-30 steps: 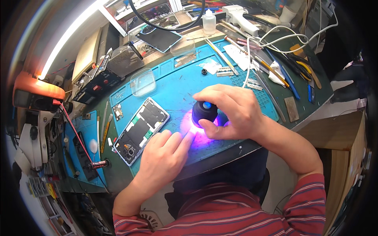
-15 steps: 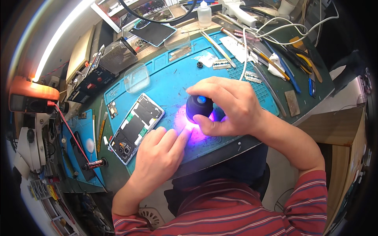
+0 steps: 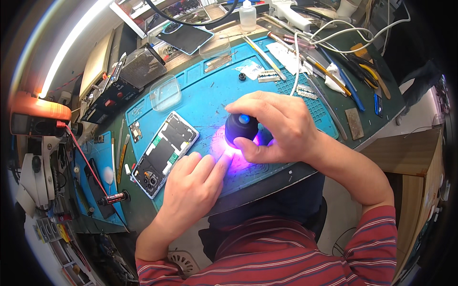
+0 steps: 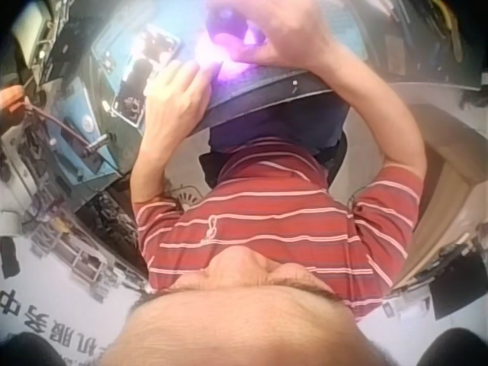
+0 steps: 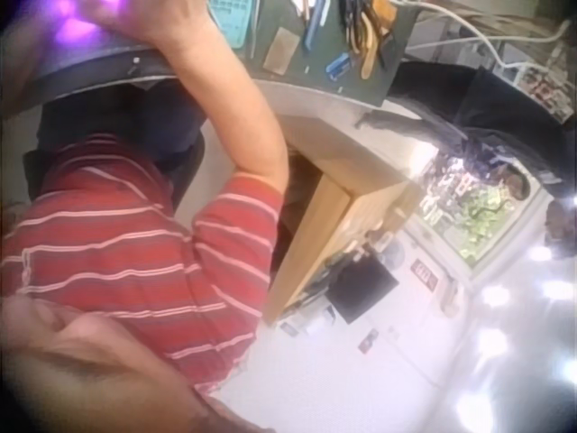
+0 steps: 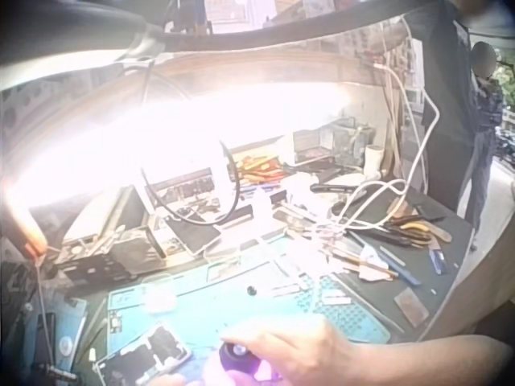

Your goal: The person works at a cluttered electronics repair bench, using tweezers to handle a small component and a UV light to cure adhesive on the work surface. They then use a hot air gun to apply heat to the component and reposition the disassembled smartphone chassis.

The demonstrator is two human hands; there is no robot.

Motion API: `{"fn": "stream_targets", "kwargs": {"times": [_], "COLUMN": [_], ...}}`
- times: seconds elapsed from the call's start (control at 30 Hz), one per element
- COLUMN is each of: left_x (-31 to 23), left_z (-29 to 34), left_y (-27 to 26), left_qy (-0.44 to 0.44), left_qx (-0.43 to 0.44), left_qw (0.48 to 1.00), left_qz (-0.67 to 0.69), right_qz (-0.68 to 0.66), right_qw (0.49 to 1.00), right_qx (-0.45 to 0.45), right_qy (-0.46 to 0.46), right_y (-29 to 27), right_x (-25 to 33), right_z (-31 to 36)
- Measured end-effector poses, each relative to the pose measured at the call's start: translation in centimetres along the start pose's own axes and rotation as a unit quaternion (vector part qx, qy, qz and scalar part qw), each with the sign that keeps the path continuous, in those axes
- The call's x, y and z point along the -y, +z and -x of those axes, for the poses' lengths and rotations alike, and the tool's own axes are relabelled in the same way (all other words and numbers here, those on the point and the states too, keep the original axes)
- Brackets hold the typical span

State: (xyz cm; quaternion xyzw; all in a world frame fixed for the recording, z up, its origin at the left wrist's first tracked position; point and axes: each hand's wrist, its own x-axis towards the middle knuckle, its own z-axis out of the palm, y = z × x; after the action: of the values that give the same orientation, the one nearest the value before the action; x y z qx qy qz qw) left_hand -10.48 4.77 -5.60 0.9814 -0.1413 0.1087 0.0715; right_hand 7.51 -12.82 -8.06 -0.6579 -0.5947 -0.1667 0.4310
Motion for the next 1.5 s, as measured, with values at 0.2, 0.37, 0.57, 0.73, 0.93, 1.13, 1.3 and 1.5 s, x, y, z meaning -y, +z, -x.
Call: {"fn": "stream_targets", "kwargs": {"times": [0.2, 0.37, 0.57, 0.73, 0.93, 1.13, 1.3, 1.5], "left_x": [0.33, 0.29, 0.27, 0.25, 0.28, 0.27, 0.22, 0.3], "left_z": [0.11, 0.08, 0.1, 0.03, 0.11, 0.1, 0.25, 0.42], "left_y": [0.35, 0.34, 0.34, 0.3, 0.36, 0.27, 0.27, 0.5], "left_qy": [0.016, 0.014, 0.013, 0.013, 0.012, 0.013, 0.011, 0.011], "left_qx": [-0.012, -0.012, -0.012, -0.012, -0.011, -0.006, -0.004, -0.017], "left_qw": [1.0, 1.0, 1.0, 1.0, 1.0, 1.0, 1.0, 1.0], "left_qz": [-0.02, -0.017, -0.014, -0.015, -0.016, -0.017, -0.022, -0.013], "right_qz": [-0.001, 0.003, 0.004, 0.002, 0.0, -0.012, -0.002, 0.008], "right_qw": [1.0, 1.0, 1.0, 1.0, 1.0, 1.0, 0.999, 1.0], "right_qx": [0.0, 0.0, 0.001, -0.001, -0.002, 0.009, 0.033, 0.024], "right_qy": [-0.001, -0.002, -0.002, -0.004, -0.006, -0.01, -0.027, -0.004], "right_y": [0.02, 0.04, 0.07, 0.04, 0.03, 0.08, 0.09, 0.03], "right_x": [-0.01, -0.04, -0.03, -0.04, 0.01, 0.01, 0.27, 0.11], "right_z": [-0.01, 0.05, 0.04, 0.03, -0.02, 0.04, -0.11, -0.1]}}
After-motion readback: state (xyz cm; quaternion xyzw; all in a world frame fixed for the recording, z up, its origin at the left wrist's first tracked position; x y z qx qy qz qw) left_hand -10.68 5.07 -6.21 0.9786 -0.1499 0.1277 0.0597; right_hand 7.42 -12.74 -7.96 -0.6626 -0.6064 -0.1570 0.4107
